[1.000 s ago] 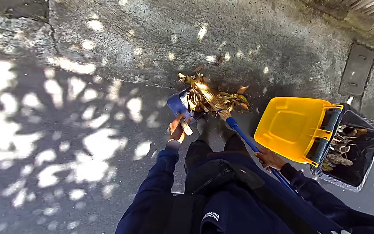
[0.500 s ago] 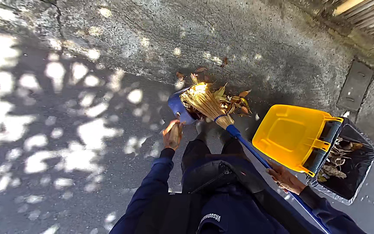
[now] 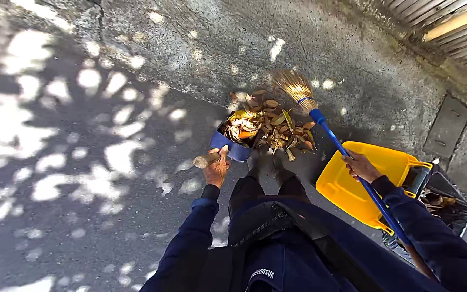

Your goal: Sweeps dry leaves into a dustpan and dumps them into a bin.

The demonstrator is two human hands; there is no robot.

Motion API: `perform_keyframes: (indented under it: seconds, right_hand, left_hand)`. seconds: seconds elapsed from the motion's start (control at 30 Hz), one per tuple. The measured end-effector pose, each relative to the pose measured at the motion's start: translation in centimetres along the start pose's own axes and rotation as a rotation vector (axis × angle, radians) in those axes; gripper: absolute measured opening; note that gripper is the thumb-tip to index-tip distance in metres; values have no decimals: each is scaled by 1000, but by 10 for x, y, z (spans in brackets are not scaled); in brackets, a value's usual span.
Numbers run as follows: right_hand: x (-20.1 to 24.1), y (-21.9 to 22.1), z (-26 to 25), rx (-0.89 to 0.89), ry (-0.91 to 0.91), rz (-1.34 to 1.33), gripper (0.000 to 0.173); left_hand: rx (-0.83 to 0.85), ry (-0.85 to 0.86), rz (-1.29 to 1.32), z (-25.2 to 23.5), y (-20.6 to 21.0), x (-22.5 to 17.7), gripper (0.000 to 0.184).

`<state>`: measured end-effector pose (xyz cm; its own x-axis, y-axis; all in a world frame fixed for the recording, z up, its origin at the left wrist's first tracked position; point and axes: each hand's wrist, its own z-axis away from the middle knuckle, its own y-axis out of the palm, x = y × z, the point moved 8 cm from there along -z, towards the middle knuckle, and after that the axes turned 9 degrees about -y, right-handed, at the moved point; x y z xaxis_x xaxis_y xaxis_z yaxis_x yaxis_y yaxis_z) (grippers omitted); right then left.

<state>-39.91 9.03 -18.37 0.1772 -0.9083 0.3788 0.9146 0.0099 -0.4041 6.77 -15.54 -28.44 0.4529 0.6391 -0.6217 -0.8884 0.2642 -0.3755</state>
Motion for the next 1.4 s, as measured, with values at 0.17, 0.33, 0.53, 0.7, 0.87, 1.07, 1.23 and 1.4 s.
perform_keyframes:
  seconds: [0.17, 0.33, 0.53, 0.7, 0.87, 1.07, 1.23, 1.4]
  right_hand:
    - [33, 41, -62, 49, 23, 92, 47]
    - [1, 118, -40, 312, 7, 321, 50]
    - [-57, 147, 43, 503, 40, 211, 53]
    - [-83, 159, 78, 502, 4, 134, 55]
    - [-89, 148, 96, 365, -72, 126, 56]
    - [-114, 110, 170, 201, 129, -145, 57]
    - [-142, 97, 195, -41, 227, -390, 54]
    - [-153, 95, 150, -211, 355, -520, 35]
  left_hand:
    - [10, -8, -171, -7, 5, -4, 45]
    - [41, -36, -329, -22, 10, 6, 47]
    - [64, 93, -446, -19, 21, 6, 39]
    - [171, 60, -319, -13, 19, 26, 35]
    - [208, -7, -158, -14, 9, 43, 32]
    - [215, 175, -243, 5, 13, 20, 33]
    - [239, 210, -332, -1, 17, 10, 34]
    - [296, 317, -511, -4, 30, -7, 35]
